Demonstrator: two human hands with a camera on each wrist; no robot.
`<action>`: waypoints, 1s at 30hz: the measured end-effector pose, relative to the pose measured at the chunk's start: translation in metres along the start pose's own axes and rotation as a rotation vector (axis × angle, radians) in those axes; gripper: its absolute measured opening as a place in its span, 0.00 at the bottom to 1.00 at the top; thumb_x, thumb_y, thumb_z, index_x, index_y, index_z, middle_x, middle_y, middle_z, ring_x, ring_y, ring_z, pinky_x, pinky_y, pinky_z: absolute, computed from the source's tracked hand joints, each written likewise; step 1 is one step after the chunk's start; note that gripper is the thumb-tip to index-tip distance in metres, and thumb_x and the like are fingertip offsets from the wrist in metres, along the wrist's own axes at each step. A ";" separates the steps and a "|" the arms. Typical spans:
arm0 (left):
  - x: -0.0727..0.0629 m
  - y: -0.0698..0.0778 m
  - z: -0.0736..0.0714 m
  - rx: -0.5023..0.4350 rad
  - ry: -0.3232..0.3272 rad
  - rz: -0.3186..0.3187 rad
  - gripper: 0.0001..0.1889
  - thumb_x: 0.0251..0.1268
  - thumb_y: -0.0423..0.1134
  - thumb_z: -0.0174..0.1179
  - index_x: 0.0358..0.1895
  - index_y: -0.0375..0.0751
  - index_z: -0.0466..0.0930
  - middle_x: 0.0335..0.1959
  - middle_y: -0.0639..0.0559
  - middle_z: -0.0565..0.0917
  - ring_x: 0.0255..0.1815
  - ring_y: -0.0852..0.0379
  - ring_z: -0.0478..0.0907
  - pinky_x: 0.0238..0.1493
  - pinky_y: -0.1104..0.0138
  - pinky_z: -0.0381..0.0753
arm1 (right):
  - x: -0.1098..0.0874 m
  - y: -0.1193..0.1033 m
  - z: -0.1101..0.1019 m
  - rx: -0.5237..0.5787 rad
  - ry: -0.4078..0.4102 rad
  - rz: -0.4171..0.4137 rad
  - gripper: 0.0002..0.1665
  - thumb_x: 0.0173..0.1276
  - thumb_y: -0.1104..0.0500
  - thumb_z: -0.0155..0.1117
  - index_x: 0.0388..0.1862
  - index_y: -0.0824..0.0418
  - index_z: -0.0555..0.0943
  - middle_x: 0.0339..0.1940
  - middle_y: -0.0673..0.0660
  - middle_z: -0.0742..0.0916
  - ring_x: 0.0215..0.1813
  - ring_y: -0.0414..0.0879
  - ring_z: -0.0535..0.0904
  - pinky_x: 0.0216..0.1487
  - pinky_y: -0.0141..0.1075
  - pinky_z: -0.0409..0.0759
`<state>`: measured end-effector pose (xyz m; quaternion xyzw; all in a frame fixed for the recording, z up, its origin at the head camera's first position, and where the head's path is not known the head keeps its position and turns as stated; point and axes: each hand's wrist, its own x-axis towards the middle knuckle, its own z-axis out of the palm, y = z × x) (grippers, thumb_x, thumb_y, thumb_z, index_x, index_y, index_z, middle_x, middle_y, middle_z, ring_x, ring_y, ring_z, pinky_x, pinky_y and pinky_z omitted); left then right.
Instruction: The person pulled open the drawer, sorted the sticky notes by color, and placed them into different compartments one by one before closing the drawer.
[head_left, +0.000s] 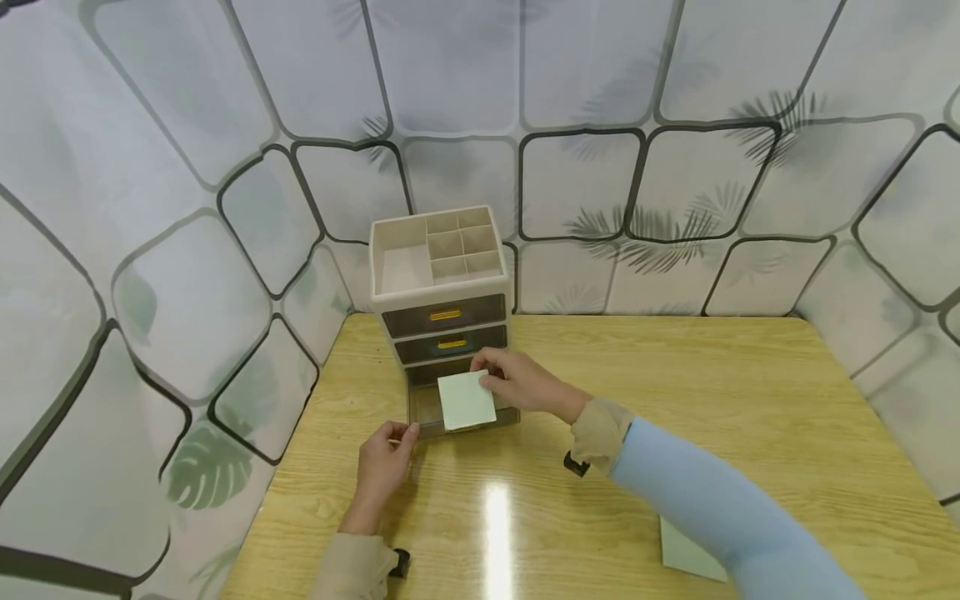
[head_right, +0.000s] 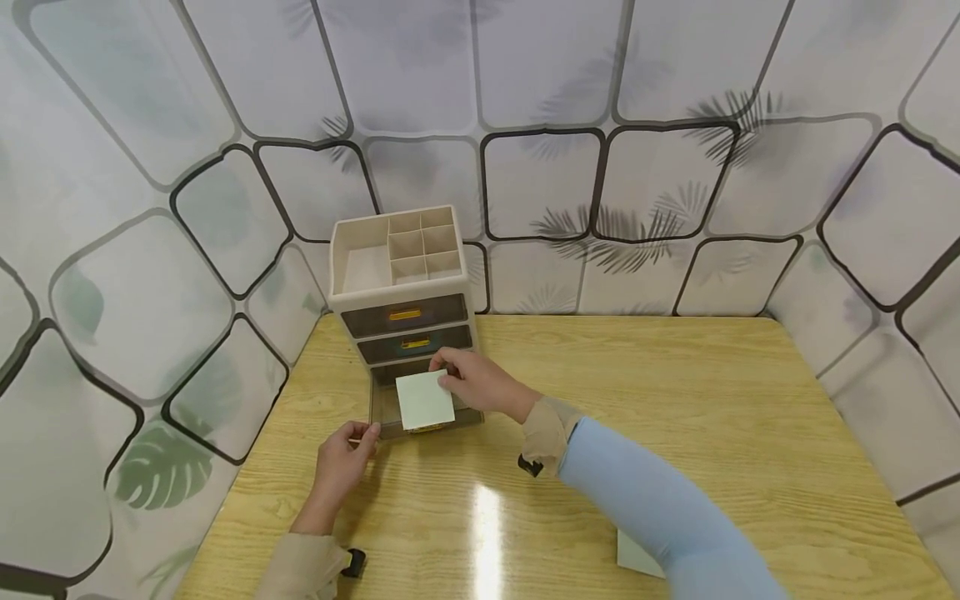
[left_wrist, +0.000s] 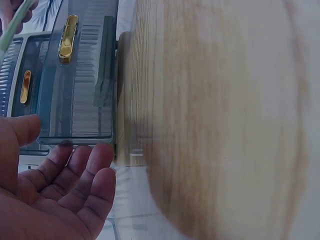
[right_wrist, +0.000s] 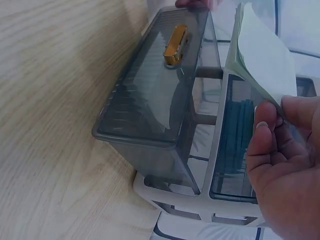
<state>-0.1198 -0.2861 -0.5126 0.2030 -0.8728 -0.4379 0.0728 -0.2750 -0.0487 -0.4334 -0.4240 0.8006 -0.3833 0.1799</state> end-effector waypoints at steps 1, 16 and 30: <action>0.000 0.000 0.000 0.000 0.001 -0.001 0.17 0.83 0.46 0.59 0.49 0.32 0.84 0.42 0.39 0.88 0.34 0.55 0.82 0.33 0.65 0.79 | 0.003 0.000 0.000 -0.002 0.007 0.007 0.11 0.86 0.62 0.55 0.61 0.61 0.78 0.36 0.55 0.83 0.32 0.41 0.70 0.37 0.32 0.71; -0.002 -0.002 0.000 -0.005 0.012 -0.007 0.17 0.83 0.47 0.59 0.49 0.33 0.85 0.39 0.41 0.89 0.35 0.54 0.82 0.34 0.66 0.79 | 0.032 0.018 0.012 -0.094 0.025 0.143 0.13 0.86 0.61 0.56 0.63 0.58 0.79 0.35 0.57 0.83 0.29 0.42 0.69 0.34 0.34 0.68; 0.000 -0.001 0.000 -0.002 0.012 -0.006 0.17 0.83 0.46 0.59 0.49 0.33 0.85 0.38 0.40 0.89 0.35 0.54 0.83 0.34 0.65 0.80 | 0.043 0.026 0.028 -0.221 -0.009 0.145 0.15 0.84 0.63 0.58 0.65 0.60 0.80 0.52 0.58 0.89 0.43 0.46 0.81 0.48 0.41 0.81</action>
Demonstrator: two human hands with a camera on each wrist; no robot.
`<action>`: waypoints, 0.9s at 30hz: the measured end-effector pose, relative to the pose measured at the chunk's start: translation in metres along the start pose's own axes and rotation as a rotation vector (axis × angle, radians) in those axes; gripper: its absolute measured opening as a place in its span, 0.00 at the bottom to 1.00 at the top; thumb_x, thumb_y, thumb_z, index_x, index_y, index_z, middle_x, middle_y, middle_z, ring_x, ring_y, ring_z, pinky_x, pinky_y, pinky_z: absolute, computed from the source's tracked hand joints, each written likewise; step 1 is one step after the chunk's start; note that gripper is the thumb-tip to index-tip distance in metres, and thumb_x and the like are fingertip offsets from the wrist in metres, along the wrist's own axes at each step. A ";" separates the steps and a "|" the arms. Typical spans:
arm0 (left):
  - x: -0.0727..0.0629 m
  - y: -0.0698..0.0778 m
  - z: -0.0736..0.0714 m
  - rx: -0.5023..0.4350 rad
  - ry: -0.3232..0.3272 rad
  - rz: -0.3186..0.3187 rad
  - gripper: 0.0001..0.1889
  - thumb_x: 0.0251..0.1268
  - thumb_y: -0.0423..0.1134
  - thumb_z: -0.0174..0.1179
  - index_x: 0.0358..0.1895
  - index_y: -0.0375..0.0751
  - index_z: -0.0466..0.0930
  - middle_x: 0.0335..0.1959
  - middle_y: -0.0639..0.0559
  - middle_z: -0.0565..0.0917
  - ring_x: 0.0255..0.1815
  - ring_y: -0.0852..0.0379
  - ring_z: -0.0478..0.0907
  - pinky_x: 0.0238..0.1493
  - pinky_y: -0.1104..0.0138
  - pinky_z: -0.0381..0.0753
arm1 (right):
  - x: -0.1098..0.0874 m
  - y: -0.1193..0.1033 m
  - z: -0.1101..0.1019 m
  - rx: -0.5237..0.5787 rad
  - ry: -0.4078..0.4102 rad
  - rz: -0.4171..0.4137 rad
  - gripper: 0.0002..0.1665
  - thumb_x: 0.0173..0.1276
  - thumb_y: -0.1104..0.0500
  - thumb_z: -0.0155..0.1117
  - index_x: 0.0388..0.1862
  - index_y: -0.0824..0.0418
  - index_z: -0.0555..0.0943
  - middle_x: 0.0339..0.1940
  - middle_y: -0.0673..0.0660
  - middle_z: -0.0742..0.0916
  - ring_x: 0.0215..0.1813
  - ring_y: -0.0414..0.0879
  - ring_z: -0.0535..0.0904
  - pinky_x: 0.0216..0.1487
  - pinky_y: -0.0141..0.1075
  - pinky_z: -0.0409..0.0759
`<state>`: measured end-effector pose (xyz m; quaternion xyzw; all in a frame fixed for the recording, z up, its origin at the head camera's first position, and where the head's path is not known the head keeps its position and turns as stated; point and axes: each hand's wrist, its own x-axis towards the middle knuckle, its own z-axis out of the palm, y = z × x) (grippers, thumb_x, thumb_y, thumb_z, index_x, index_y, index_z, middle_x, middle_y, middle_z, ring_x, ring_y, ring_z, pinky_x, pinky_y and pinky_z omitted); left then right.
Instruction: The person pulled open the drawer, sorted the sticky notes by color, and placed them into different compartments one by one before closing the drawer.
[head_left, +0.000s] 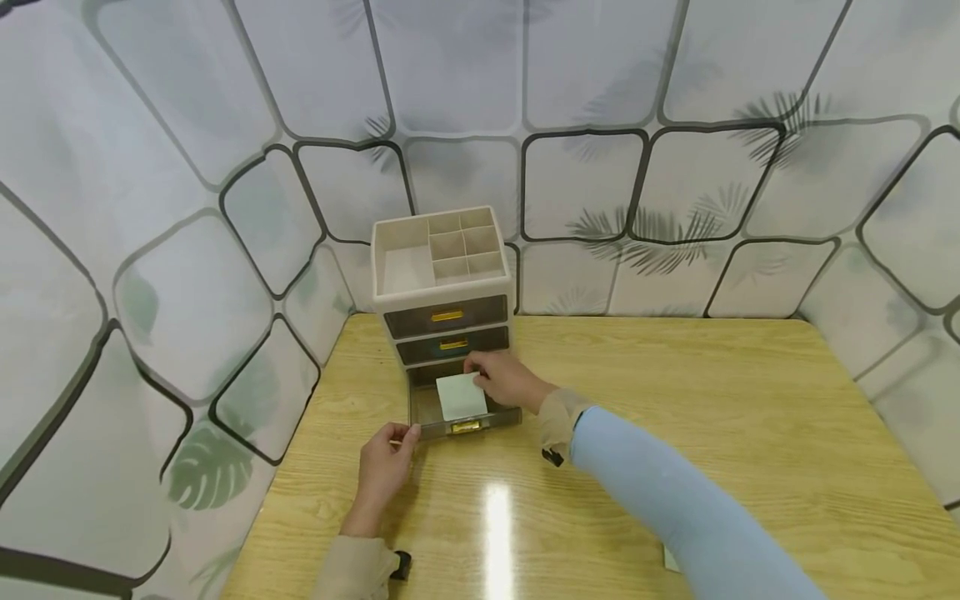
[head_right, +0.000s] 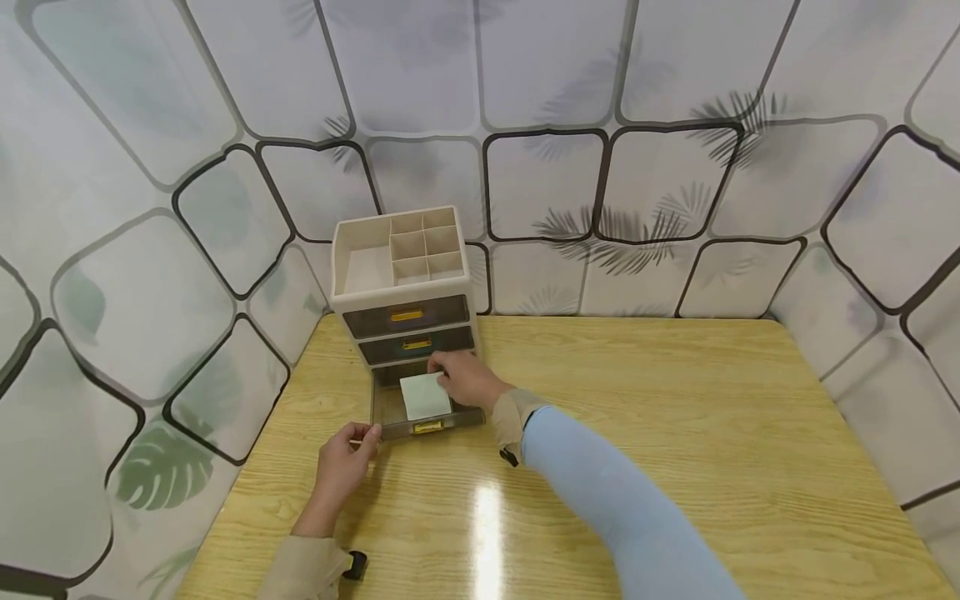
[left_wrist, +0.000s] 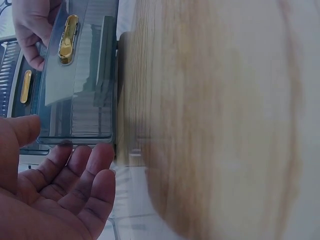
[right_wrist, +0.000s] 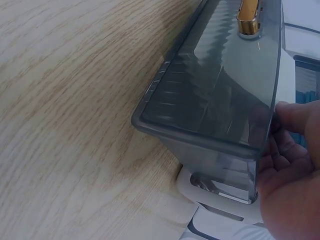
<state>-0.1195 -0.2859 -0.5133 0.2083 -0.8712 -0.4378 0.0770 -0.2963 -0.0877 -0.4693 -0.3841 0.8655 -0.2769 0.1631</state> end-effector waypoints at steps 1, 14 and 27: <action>0.000 0.000 0.000 0.001 0.001 0.001 0.17 0.83 0.46 0.59 0.49 0.33 0.85 0.38 0.40 0.89 0.35 0.54 0.83 0.34 0.65 0.80 | 0.000 0.000 0.001 -0.003 -0.004 0.002 0.15 0.84 0.63 0.58 0.65 0.59 0.80 0.54 0.59 0.89 0.45 0.47 0.82 0.50 0.42 0.82; 0.000 -0.002 -0.001 0.000 -0.006 0.003 0.17 0.83 0.46 0.59 0.48 0.33 0.85 0.39 0.41 0.89 0.32 0.57 0.81 0.32 0.66 0.79 | 0.007 -0.001 0.007 -0.136 -0.015 0.020 0.17 0.83 0.63 0.59 0.67 0.60 0.80 0.66 0.60 0.87 0.61 0.55 0.86 0.65 0.48 0.83; 0.000 -0.001 -0.001 -0.013 -0.014 -0.001 0.17 0.83 0.47 0.59 0.49 0.33 0.84 0.39 0.41 0.89 0.31 0.58 0.81 0.31 0.66 0.79 | 0.016 -0.018 0.016 -0.368 -0.029 0.128 0.15 0.83 0.69 0.55 0.58 0.60 0.85 0.54 0.60 0.92 0.52 0.55 0.90 0.48 0.45 0.89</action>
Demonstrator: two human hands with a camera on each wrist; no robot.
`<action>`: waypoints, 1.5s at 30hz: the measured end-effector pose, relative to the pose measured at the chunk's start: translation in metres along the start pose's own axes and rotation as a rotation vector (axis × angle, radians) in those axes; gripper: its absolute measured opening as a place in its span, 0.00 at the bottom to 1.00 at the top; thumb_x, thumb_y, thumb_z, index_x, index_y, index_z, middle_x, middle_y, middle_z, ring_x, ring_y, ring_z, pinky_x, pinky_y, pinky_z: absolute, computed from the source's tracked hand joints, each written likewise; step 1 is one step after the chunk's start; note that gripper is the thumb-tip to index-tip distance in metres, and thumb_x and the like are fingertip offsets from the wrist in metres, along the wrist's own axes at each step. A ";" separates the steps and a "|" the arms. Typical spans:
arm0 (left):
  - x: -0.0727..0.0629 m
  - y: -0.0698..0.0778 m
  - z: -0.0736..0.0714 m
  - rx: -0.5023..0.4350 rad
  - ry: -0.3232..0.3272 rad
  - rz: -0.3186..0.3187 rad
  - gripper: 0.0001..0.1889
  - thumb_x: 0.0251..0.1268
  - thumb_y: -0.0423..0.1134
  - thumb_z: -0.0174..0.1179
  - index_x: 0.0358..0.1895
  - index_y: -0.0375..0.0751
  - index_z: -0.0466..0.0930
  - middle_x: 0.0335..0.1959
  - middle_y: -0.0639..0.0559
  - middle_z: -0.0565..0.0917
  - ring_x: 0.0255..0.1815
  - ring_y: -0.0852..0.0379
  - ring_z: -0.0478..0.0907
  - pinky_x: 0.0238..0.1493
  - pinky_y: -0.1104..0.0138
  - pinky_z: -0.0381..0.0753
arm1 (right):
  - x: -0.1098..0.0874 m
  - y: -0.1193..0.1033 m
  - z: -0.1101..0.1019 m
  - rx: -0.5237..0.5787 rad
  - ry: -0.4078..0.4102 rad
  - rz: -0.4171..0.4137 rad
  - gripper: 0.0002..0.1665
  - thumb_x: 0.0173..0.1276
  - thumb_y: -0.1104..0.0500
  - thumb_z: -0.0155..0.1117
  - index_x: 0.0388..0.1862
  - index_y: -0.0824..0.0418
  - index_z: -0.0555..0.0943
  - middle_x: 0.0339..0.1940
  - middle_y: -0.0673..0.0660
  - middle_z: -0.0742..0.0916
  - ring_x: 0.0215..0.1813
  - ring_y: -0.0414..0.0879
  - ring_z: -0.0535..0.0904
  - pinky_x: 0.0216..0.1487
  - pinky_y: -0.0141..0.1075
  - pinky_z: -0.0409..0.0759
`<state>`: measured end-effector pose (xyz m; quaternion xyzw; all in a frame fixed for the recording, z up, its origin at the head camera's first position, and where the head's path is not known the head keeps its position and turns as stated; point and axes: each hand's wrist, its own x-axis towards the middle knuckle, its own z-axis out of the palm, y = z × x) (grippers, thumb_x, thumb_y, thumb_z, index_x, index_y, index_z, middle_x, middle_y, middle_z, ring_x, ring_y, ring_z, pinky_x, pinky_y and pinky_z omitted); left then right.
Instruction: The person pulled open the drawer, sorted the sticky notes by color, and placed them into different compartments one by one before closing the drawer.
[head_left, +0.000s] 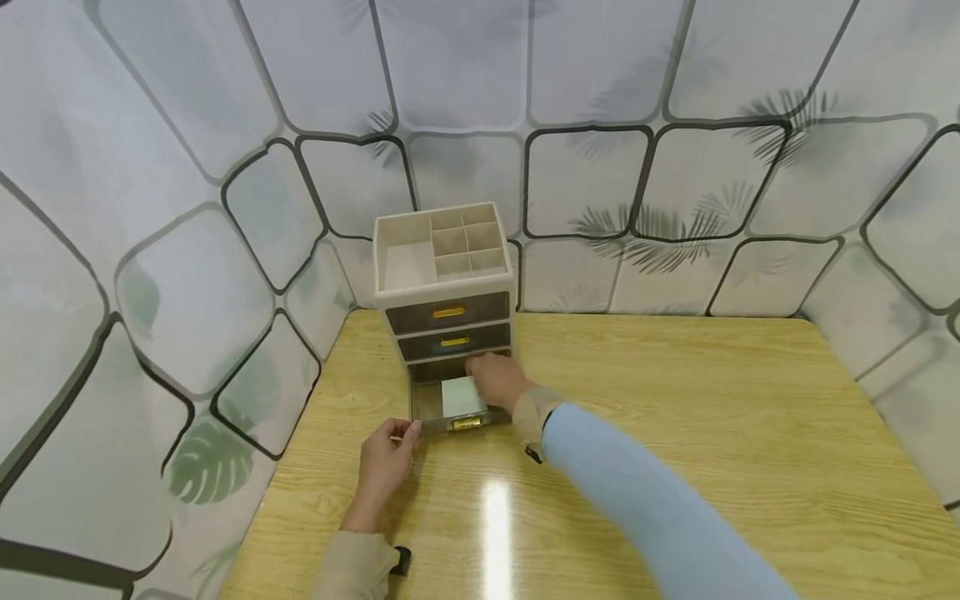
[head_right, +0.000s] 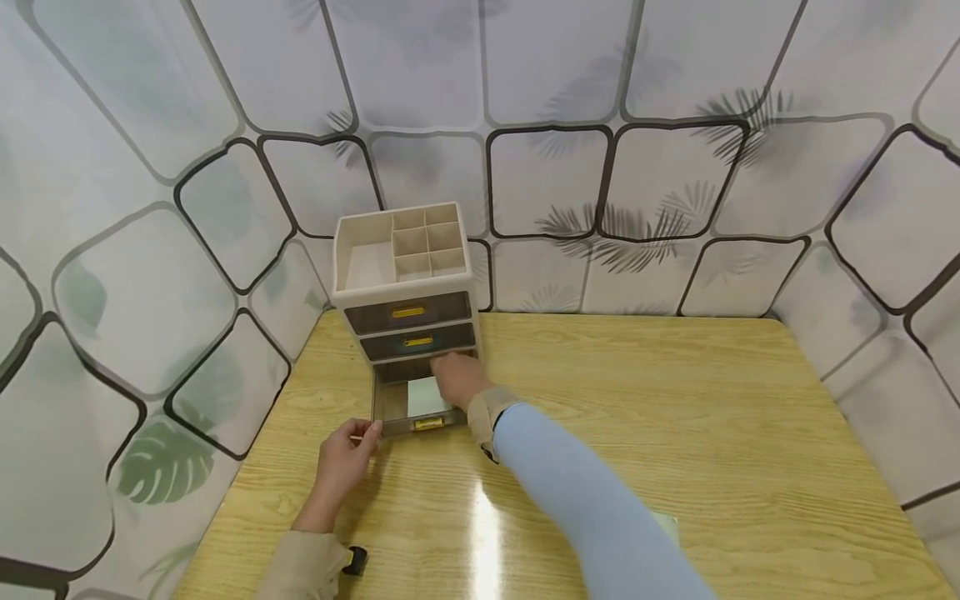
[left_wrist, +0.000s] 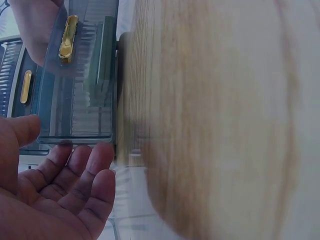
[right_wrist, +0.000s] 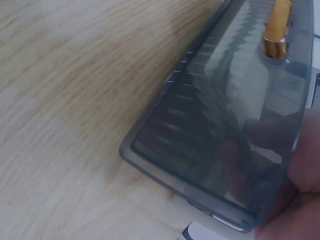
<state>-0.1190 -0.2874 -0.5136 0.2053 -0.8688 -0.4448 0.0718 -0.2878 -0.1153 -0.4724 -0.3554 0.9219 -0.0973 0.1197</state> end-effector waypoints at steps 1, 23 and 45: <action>0.000 0.000 0.000 0.000 -0.002 -0.001 0.17 0.83 0.47 0.59 0.49 0.33 0.84 0.39 0.41 0.89 0.31 0.58 0.81 0.31 0.66 0.79 | 0.000 -0.001 0.000 -0.016 -0.005 -0.001 0.15 0.82 0.69 0.55 0.58 0.59 0.85 0.53 0.60 0.92 0.51 0.55 0.90 0.46 0.45 0.89; 0.000 -0.003 0.005 0.020 0.012 0.011 0.16 0.82 0.46 0.60 0.48 0.34 0.85 0.38 0.42 0.89 0.33 0.57 0.81 0.33 0.65 0.79 | -0.001 0.005 0.012 -0.113 -0.033 -0.024 0.19 0.82 0.68 0.57 0.63 0.55 0.86 0.60 0.57 0.90 0.58 0.51 0.88 0.50 0.40 0.90; 0.002 0.001 -0.002 0.028 -0.027 0.015 0.17 0.83 0.47 0.59 0.48 0.34 0.84 0.42 0.40 0.88 0.35 0.53 0.82 0.33 0.66 0.78 | -0.090 0.090 -0.055 0.213 0.189 -0.226 0.12 0.81 0.61 0.63 0.56 0.63 0.87 0.48 0.58 0.92 0.47 0.49 0.87 0.50 0.45 0.86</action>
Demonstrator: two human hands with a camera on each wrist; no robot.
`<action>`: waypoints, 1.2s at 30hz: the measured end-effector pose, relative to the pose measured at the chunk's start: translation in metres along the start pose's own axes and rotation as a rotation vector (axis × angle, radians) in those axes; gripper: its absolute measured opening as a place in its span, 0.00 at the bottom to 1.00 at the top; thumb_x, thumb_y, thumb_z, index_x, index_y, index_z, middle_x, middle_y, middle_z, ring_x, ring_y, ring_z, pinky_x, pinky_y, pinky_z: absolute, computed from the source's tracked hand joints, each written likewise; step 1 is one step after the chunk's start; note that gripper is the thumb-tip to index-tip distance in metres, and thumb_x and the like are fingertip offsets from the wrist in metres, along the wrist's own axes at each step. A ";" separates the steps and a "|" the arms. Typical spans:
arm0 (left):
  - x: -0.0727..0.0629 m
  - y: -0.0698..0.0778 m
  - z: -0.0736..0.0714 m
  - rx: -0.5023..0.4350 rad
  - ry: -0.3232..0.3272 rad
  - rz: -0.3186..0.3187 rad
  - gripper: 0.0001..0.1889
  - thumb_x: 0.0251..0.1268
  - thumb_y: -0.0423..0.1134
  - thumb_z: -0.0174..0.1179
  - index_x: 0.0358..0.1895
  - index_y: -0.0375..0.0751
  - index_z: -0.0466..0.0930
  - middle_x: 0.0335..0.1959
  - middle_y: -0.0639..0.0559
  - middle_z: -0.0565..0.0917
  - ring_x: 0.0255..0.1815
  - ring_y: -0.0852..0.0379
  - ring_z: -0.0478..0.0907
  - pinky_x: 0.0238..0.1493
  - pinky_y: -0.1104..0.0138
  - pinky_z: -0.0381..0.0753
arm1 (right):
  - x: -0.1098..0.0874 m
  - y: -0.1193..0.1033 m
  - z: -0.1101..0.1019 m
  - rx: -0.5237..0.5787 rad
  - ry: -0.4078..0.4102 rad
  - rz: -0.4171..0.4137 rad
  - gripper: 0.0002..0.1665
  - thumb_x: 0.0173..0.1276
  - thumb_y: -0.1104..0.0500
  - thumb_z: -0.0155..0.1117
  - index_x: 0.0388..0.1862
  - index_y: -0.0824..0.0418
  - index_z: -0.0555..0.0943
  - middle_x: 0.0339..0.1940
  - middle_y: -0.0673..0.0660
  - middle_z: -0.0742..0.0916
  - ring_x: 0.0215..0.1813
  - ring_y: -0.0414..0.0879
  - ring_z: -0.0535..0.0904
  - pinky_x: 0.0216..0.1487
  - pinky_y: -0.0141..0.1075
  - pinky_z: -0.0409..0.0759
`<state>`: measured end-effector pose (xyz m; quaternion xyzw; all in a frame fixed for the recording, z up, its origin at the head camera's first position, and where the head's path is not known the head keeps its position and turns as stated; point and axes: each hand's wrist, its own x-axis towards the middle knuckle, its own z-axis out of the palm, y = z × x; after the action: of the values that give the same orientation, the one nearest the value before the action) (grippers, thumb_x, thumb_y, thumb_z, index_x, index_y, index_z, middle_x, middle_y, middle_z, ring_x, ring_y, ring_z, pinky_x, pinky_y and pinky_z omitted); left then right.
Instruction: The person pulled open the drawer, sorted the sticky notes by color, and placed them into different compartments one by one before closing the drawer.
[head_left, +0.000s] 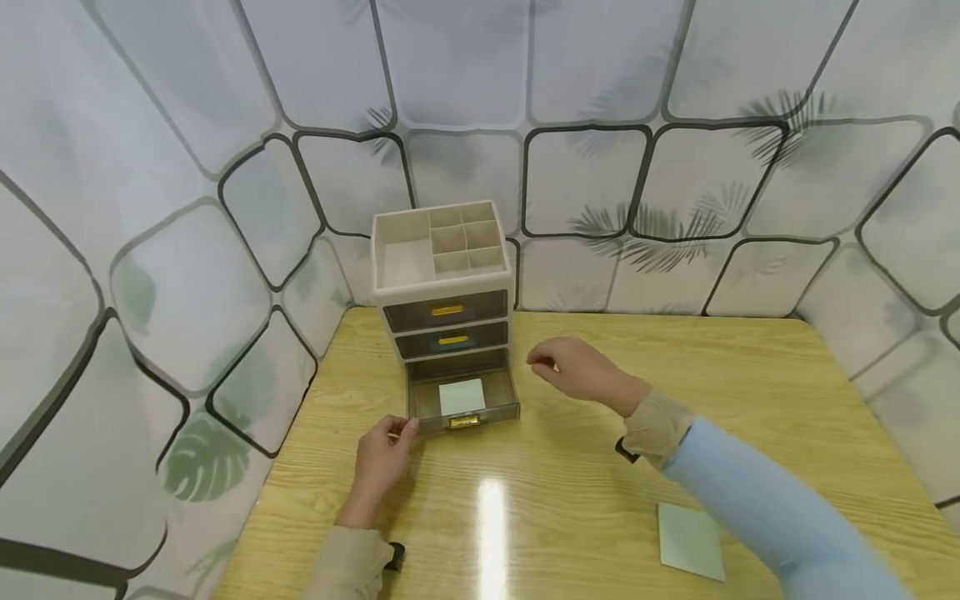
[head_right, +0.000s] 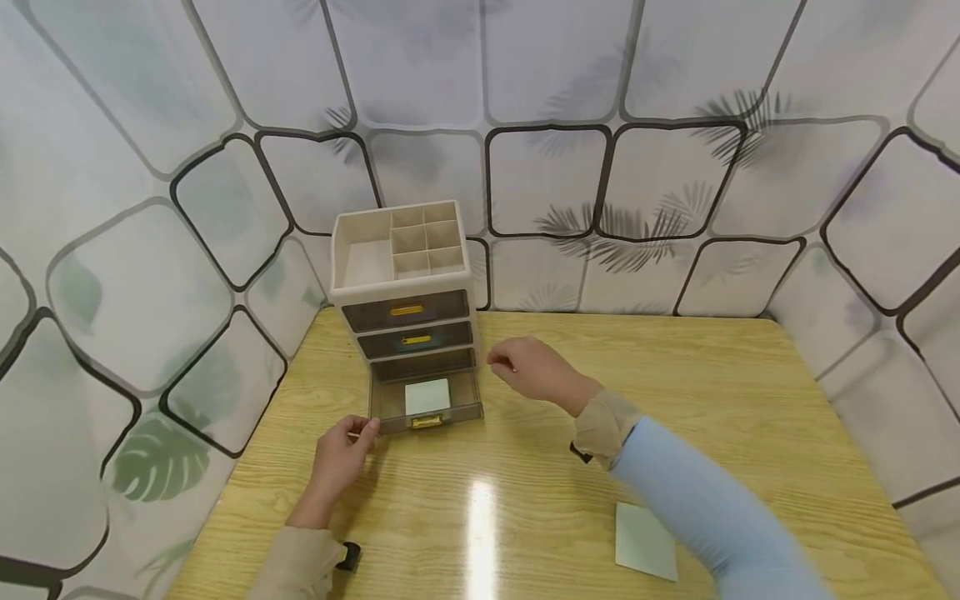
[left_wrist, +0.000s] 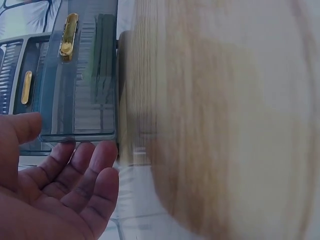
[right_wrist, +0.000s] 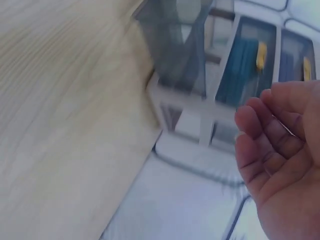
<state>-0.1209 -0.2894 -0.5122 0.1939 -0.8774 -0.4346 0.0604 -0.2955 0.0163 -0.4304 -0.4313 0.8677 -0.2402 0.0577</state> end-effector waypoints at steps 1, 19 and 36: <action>0.000 0.000 0.000 -0.003 -0.004 0.001 0.17 0.83 0.47 0.59 0.49 0.34 0.84 0.42 0.40 0.88 0.35 0.53 0.82 0.33 0.65 0.78 | -0.008 0.004 -0.004 0.003 0.006 0.006 0.12 0.81 0.61 0.63 0.56 0.63 0.87 0.48 0.58 0.92 0.47 0.49 0.87 0.50 0.46 0.86; 0.000 0.002 -0.002 -0.022 -0.046 -0.006 0.16 0.84 0.45 0.56 0.50 0.33 0.82 0.44 0.39 0.87 0.38 0.52 0.82 0.35 0.65 0.78 | -0.129 0.029 -0.020 -0.111 -0.089 0.098 0.19 0.71 0.53 0.76 0.53 0.63 0.88 0.48 0.58 0.91 0.46 0.51 0.88 0.46 0.43 0.87; 0.002 0.000 -0.003 0.000 -0.065 0.000 0.17 0.85 0.46 0.55 0.53 0.32 0.82 0.47 0.38 0.86 0.42 0.49 0.84 0.37 0.64 0.80 | -0.194 0.034 0.006 -0.085 -0.255 0.216 0.37 0.59 0.37 0.82 0.55 0.63 0.85 0.46 0.55 0.88 0.44 0.51 0.85 0.41 0.43 0.84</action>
<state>-0.1223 -0.2925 -0.5108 0.1798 -0.8790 -0.4405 0.0318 -0.1976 0.1817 -0.4725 -0.3646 0.9040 -0.1393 0.1744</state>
